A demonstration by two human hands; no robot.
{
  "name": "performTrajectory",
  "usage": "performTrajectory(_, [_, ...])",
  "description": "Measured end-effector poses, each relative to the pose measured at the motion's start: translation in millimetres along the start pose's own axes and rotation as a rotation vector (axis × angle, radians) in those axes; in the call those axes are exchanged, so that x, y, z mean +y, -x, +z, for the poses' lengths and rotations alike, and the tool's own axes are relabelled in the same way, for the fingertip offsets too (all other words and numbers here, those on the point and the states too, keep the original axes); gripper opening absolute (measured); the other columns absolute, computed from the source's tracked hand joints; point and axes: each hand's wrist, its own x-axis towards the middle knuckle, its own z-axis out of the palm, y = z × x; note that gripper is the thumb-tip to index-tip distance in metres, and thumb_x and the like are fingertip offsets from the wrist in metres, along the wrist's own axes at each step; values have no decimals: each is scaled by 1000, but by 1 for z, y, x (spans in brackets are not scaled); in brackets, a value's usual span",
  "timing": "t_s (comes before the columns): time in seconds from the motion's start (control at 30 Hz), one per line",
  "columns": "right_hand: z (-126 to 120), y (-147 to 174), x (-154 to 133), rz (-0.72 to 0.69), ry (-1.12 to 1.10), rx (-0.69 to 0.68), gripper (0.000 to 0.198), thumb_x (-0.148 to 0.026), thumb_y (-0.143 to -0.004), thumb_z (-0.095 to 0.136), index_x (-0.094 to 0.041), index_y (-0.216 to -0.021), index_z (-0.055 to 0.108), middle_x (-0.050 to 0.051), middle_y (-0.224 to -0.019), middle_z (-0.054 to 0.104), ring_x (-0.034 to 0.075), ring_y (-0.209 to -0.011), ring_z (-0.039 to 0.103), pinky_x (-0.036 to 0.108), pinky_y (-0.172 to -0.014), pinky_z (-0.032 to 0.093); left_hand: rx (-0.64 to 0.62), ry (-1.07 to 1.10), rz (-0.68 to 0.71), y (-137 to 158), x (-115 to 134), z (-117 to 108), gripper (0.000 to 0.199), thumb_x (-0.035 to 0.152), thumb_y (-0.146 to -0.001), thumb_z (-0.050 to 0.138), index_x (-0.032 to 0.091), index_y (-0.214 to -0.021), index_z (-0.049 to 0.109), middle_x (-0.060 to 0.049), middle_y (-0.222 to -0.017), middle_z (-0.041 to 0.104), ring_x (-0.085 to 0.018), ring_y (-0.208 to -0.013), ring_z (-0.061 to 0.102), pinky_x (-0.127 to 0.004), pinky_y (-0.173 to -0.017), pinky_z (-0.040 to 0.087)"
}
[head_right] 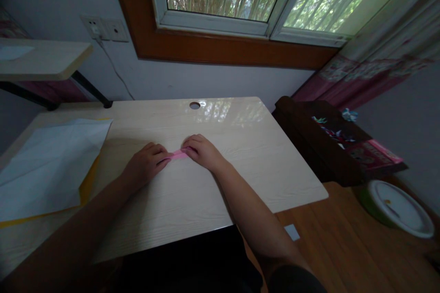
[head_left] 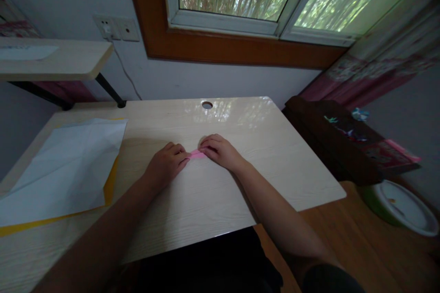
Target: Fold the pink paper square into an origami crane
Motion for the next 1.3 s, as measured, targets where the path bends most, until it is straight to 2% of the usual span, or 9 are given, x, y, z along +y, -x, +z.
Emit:
performTrajectory(0.23, [-16, 6, 8, 105, 23, 243, 14, -28, -99, 60, -22, -103, 72, 7, -103, 73, 21, -99, 65, 39, -91, 52, 5, 15, -7, 1, -3, 2, 23, 27, -101, 54, 21, -106, 76, -7, -98, 67, -22, -91, 57, -36, -82, 51])
performTrajectory(0.37, [-22, 8, 12, 181, 47, 344, 15, -30, -99, 60, -24, -98, 73, 6, -96, 74, 22, -94, 65, 40, -89, 51, -5, 16, -37, 2, -3, 3, 24, 26, -101, 53, 21, -105, 76, -7, -97, 68, -22, -91, 58, -36, -81, 51])
performTrajectory(0.9, [-20, 7, 15, 177, 94, 311, 16, -20, -95, 59, -24, -102, 73, 5, -99, 74, 23, -95, 64, 42, -91, 48, 1, 155, -107, 3, -6, 5, 21, 25, -100, 54, 18, -105, 74, -8, -97, 67, -22, -93, 61, -38, -87, 52])
performTrajectory(1.13, [-19, 6, 13, 218, 150, 433, 15, -22, -96, 59, -24, -103, 72, 8, -104, 67, 26, -104, 60, 46, -95, 48, 47, 197, -148, 2, -7, 4, 16, 20, -96, 56, 17, -98, 71, -8, -94, 69, -21, -89, 64, -36, -85, 53])
performTrajectory(1.3, [-16, 6, 13, 234, 110, 489, 16, -23, -94, 60, -24, -108, 68, 9, -106, 59, 24, -101, 59, 44, -92, 53, 98, 267, -239, 2, -7, 3, 13, 20, -93, 57, 17, -91, 70, -6, -89, 69, -19, -82, 64, -33, -78, 52])
